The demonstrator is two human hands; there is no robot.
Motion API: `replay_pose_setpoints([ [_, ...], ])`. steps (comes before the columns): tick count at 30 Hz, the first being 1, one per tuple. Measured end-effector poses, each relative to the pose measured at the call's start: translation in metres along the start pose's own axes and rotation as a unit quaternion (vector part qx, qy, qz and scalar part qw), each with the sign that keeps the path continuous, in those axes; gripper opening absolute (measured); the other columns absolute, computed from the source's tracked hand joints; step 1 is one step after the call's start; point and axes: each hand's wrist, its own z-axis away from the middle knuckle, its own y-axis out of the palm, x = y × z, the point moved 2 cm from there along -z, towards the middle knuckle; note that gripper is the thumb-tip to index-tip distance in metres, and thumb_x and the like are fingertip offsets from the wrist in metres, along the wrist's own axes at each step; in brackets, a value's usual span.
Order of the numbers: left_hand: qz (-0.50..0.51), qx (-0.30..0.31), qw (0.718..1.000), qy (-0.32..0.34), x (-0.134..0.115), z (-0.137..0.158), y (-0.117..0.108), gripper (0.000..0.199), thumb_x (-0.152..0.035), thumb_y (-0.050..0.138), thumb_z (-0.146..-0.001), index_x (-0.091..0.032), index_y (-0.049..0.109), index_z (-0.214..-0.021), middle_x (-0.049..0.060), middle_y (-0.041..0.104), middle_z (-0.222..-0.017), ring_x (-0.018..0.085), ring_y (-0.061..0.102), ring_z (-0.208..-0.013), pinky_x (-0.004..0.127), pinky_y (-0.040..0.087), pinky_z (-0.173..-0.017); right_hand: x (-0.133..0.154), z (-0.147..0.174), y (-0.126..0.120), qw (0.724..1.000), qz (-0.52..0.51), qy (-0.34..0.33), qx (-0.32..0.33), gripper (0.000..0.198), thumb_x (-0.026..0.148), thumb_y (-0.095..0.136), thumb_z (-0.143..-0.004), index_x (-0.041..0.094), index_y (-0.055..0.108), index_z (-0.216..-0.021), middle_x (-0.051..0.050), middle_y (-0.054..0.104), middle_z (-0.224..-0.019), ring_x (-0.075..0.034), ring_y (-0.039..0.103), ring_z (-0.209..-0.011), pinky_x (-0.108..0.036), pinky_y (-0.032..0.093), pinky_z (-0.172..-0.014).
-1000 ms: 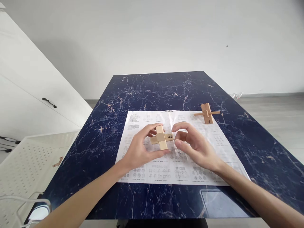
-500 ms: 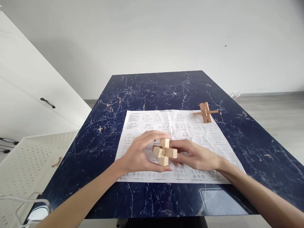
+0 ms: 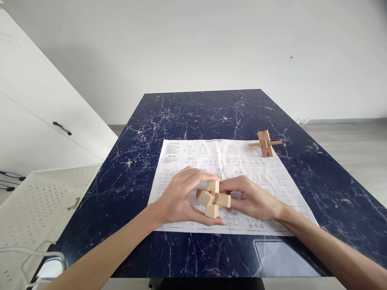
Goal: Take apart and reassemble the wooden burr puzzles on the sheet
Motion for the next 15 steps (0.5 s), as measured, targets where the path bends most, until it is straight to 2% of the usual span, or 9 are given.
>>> replay_pose_setpoints([
  [4,-0.018,-0.01,1.0,-0.011,0.001,0.001,0.0,0.06,-0.051,0.092,-0.076,-0.026,0.065,-0.123,0.006,0.081,-0.114,0.028,0.077,-0.1,0.043,0.056,-0.091,0.0,0.001,0.002,0.998,0.041,-0.016,-0.037,0.02,0.021,0.064,-0.103,0.02,0.071,-0.084,0.001,0.068,-0.075,-0.013,0.055,-0.063,-0.026,0.045,-0.059],
  [11,-0.05,-0.088,0.994,0.038,-0.002,0.004,0.005,0.064,-0.046,0.094,-0.075,-0.026,0.062,-0.126,0.006,0.081,-0.114,0.027,0.078,-0.101,0.041,0.057,-0.09,-0.002,0.005,0.01,0.98,0.146,-0.063,-0.121,0.009,0.021,0.063,-0.103,0.022,0.071,-0.098,-0.002,0.073,-0.083,-0.016,0.063,-0.066,-0.029,0.048,-0.062],
  [15,-0.07,-0.12,0.989,0.042,-0.004,0.006,0.013,0.066,-0.047,0.094,-0.075,-0.026,0.06,-0.128,0.006,0.08,-0.111,0.027,0.078,-0.096,0.041,0.057,-0.087,-0.007,0.007,0.016,0.967,0.175,-0.095,-0.159,0.005,0.02,0.063,-0.101,0.023,0.066,-0.097,-0.002,0.073,-0.081,-0.017,0.063,-0.064,-0.03,0.049,-0.059],
])
